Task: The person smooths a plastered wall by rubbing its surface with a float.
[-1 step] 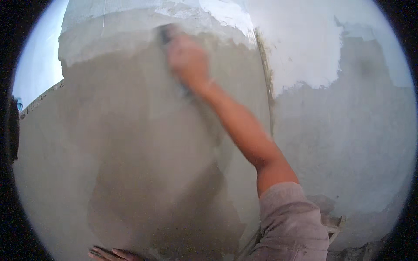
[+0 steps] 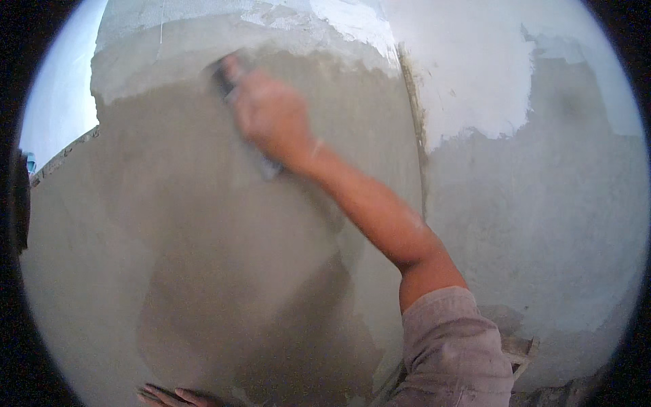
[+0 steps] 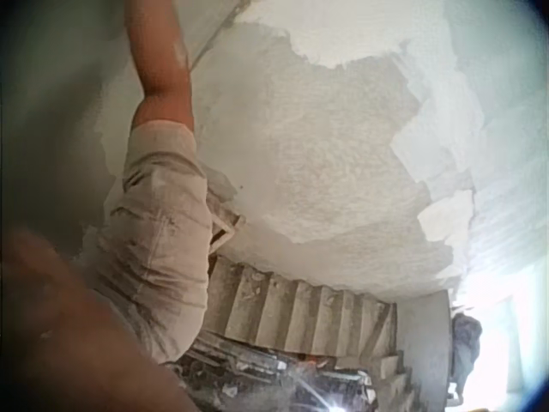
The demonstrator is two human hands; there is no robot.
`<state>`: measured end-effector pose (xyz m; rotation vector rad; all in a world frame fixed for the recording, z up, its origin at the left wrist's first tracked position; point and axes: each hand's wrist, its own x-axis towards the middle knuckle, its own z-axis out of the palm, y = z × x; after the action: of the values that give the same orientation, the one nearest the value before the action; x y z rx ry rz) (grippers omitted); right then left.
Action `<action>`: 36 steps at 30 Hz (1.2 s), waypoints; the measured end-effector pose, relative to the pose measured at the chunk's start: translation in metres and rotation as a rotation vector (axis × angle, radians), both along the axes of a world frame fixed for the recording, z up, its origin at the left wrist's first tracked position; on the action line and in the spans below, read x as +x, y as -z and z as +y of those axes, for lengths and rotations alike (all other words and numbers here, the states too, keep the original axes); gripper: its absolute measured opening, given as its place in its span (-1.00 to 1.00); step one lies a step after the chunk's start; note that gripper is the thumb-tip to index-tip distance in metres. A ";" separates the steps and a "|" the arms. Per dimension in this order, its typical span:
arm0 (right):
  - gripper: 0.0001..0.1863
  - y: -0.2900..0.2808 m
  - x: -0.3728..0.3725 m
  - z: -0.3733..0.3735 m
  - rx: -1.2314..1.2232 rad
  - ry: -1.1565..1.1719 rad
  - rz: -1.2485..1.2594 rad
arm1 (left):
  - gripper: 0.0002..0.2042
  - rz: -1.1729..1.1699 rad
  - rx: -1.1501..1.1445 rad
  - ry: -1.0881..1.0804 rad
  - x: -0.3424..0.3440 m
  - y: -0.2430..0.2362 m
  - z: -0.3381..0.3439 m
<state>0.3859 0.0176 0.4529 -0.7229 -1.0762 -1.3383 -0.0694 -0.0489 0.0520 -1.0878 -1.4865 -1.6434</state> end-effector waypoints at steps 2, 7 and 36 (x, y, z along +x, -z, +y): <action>-0.55 0.005 -0.001 -0.002 -0.059 0.033 0.081 | -0.30 0.026 0.002 -0.026 -0.001 0.000 0.002; -0.50 -0.019 0.043 -0.019 -0.179 0.084 0.466 | -0.30 0.039 0.033 -0.017 -0.004 0.003 0.007; -0.47 -0.038 -0.011 -0.007 -0.127 0.037 -0.061 | -0.37 0.074 0.057 -0.041 -0.017 0.014 0.011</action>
<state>0.3746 0.0102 0.4908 -0.8028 -1.2098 -1.3396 -0.0865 -0.0379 0.0379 -1.0692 -1.3972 -1.5904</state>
